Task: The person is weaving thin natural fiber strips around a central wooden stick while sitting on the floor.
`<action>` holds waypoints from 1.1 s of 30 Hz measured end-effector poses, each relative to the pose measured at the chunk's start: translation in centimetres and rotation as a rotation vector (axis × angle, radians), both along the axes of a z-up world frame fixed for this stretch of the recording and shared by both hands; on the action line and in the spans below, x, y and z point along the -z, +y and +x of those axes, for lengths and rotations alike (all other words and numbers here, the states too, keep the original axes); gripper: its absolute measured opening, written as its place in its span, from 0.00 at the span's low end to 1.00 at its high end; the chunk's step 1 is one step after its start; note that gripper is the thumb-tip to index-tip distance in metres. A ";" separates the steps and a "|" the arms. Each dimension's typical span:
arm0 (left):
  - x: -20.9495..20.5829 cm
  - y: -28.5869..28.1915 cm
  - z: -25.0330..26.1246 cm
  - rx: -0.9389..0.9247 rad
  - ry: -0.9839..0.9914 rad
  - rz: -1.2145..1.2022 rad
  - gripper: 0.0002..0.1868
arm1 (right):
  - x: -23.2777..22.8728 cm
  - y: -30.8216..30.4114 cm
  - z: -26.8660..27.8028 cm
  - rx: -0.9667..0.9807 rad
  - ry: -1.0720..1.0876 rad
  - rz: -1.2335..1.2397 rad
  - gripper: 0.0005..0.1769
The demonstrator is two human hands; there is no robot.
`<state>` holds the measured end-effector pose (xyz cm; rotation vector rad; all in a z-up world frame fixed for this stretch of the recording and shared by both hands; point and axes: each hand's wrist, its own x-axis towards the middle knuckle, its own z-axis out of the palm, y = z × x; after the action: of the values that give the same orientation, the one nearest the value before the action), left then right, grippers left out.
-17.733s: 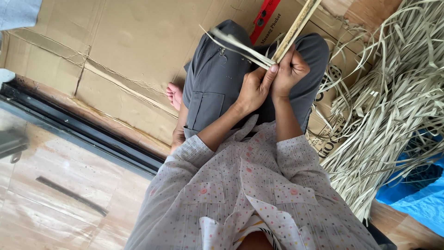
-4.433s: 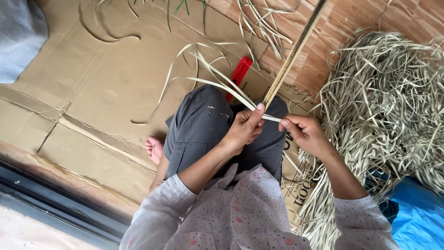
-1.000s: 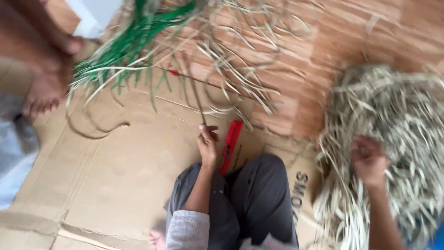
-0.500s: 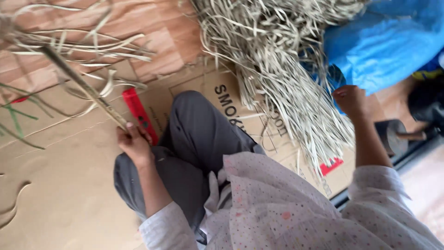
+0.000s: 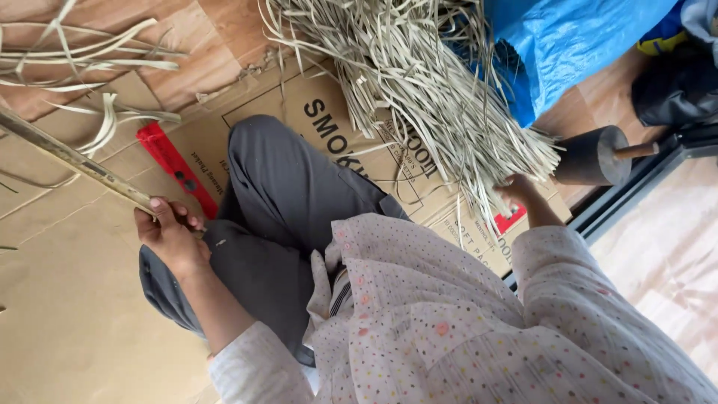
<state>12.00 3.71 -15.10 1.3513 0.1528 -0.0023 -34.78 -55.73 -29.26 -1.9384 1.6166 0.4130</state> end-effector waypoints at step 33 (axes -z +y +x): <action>-4.3 -3.0 -6.4 0.347 0.087 -0.044 0.14 | -13.2 21.3 35.1 0.109 -0.966 0.992 0.16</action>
<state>5.58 0.74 -10.76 1.3200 -0.0100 -0.3544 0.31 -34.39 -16.03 -0.9849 0.6424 0.1230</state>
